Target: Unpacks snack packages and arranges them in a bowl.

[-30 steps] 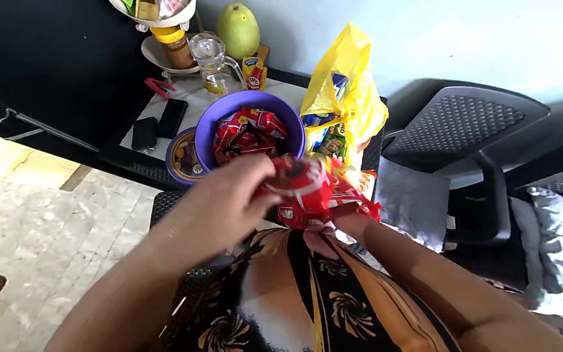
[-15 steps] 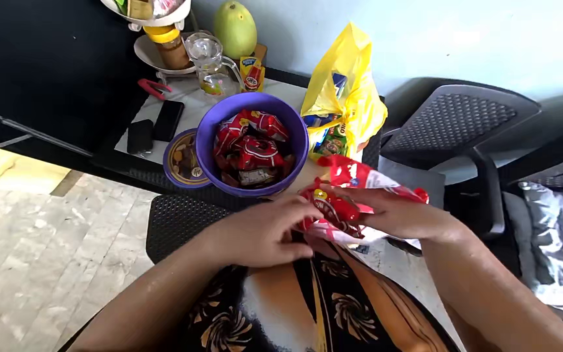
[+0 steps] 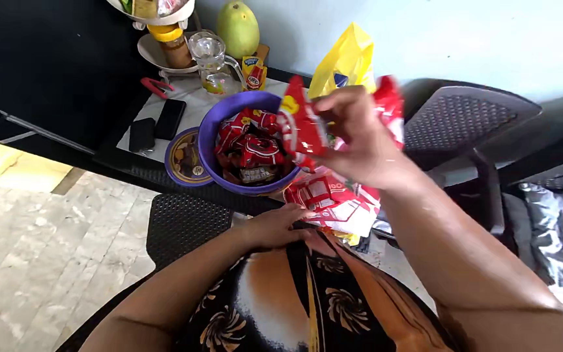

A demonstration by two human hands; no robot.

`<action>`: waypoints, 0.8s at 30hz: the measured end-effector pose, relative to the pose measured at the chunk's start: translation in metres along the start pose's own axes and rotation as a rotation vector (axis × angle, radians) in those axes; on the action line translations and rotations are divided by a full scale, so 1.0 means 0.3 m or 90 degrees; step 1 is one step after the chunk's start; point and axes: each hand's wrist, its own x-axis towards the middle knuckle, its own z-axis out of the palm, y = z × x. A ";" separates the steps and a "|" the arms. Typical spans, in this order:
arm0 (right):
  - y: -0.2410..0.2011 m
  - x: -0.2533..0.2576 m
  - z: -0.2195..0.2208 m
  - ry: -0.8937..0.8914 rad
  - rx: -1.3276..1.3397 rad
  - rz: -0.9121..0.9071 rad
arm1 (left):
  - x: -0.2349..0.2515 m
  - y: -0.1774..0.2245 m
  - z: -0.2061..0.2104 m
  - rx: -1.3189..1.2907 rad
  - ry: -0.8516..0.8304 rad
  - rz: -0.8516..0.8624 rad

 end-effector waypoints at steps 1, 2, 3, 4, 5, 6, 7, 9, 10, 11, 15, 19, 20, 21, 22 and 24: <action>0.026 0.036 0.030 -0.031 -0.105 0.017 | 0.015 -0.016 0.007 -0.001 -0.004 -0.012; 0.054 0.065 0.057 -0.092 -0.220 0.062 | 0.024 -0.029 0.014 -0.003 -0.006 -0.021; 0.088 0.089 0.084 -0.179 -0.328 0.118 | 0.026 -0.034 0.020 -0.002 -0.002 -0.023; 0.117 0.104 0.111 -0.250 -0.407 0.159 | 0.021 -0.030 0.022 -0.001 0.007 -0.014; 0.134 0.112 0.138 -0.285 -0.463 0.178 | 0.010 -0.023 0.022 0.002 0.026 0.001; 0.140 0.117 0.160 -0.290 -0.499 0.180 | -0.003 -0.013 0.019 0.004 0.052 0.017; 0.144 0.120 0.178 -0.279 -0.522 0.171 | -0.014 -0.001 0.014 0.004 0.077 0.027; 0.145 0.125 0.198 -0.300 -0.547 0.198 | -0.026 0.009 0.009 0.001 0.087 0.022; 0.141 0.132 0.193 -0.329 -0.547 0.225 | -0.025 0.005 0.009 0.005 0.079 0.023; 0.133 0.140 0.178 -0.344 -0.535 0.240 | -0.022 -0.001 0.010 0.014 0.066 0.027; 0.057 0.073 0.065 -0.184 -0.343 0.189 | -0.012 -0.026 0.029 0.025 0.013 0.092; 0.099 -0.137 -0.008 -0.447 -0.268 0.345 | -0.016 -0.027 0.027 0.031 -0.016 0.089; 0.157 -0.204 0.020 -0.537 -0.308 0.407 | -0.015 -0.023 0.027 0.038 -0.021 0.083; 0.223 -0.276 0.058 -0.592 -0.343 0.472 | -0.011 -0.018 0.027 0.047 -0.028 0.077; 0.284 -0.342 0.091 -0.612 -0.362 0.525 | -0.004 -0.011 0.026 0.060 -0.032 0.071; 0.371 -0.446 0.144 -0.593 -0.355 0.561 | 0.010 0.007 0.029 0.085 -0.031 0.042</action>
